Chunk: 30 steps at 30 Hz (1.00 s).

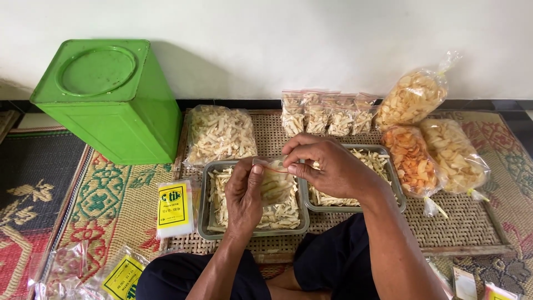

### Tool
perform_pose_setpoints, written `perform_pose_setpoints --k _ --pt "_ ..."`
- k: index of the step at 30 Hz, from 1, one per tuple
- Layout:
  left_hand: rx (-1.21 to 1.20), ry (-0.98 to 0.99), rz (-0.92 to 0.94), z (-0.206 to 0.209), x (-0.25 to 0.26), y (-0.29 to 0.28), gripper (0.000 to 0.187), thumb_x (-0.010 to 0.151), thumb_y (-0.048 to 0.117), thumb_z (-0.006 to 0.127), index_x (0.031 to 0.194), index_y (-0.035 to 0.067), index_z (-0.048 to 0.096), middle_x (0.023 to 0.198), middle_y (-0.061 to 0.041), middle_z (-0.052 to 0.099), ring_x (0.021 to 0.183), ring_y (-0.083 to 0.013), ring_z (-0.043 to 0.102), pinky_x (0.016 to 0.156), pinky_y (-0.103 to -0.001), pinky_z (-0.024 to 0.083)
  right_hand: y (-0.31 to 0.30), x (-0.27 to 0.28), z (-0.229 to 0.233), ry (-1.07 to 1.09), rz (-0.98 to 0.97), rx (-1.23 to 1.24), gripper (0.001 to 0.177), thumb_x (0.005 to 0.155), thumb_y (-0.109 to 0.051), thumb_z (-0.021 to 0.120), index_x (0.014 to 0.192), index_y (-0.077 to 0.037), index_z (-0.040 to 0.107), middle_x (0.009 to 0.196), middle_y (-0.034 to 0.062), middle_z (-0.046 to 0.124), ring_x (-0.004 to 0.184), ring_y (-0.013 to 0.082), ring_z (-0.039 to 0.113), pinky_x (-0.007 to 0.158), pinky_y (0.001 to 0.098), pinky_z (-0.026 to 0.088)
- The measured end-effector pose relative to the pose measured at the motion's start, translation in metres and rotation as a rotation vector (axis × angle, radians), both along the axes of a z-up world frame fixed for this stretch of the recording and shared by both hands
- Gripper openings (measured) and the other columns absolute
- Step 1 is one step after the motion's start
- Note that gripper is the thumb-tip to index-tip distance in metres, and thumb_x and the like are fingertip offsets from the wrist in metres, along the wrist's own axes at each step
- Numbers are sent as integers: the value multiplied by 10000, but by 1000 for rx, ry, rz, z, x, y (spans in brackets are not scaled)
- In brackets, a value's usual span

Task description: Packing small snack pieces from a metal tray into individual plastic bags while sitting on the floor.

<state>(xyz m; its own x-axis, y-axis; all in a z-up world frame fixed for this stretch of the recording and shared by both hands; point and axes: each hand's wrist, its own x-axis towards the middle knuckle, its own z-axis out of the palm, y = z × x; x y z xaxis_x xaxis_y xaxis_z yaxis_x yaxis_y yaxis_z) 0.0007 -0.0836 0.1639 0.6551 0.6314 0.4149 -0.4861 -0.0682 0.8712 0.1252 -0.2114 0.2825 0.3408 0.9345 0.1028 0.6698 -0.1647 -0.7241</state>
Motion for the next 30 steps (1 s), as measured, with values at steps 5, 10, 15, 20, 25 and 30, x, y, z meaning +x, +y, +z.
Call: perform_pose_setpoints --k 5,10,15,20,25,30 --pt "44 -40 27 1 2 -7 226 1084 182 497 1060 42 672 1079 -191 700 1068 -243 617 980 -453 480 -10 -3 6 -15 39 -86 216 928 -103 707 1115 -31 787 1158 190 705 986 344 703 854 481 574" --pt "71 -67 37 7 -3 -12 229 1085 159 489 1077 28 677 1062 -167 679 1060 -227 592 953 -419 458 -12 4 -9 -25 -27 -129 239 940 -69 686 1161 -41 774 1074 179 732 921 338 721 833 462 584" --pt "25 -36 70 6 -4 -11 223 1074 149 510 1098 26 694 1011 -152 739 1060 -208 640 987 -455 490 -10 -2 -1 26 -1 75 224 921 -52 730 1143 -29 746 998 215 766 919 379 748 806 490 591" --pt "18 -33 102 6 -5 -11 209 1070 146 524 1084 34 700 984 -141 744 1043 -190 638 985 -446 506 -9 -1 -2 -12 17 -8 168 921 -80 728 1078 -47 778 986 171 778 904 333 752 810 446 578" --pt "-6 -70 134 0 -5 -11 223 1082 151 506 1120 50 701 987 -133 765 1040 -163 635 984 -423 499 -11 -5 -2 33 -61 114 209 931 -68 713 1138 -46 734 941 197 782 824 334 761 759 463 598" --pt "0 -80 167 1 -6 -11 217 1079 154 515 1109 50 702 982 -137 768 1041 -157 632 976 -424 499 -11 -6 -7 40 -129 241 197 948 -57 703 1143 -31 697 870 200 778 760 342 758 716 462 600"
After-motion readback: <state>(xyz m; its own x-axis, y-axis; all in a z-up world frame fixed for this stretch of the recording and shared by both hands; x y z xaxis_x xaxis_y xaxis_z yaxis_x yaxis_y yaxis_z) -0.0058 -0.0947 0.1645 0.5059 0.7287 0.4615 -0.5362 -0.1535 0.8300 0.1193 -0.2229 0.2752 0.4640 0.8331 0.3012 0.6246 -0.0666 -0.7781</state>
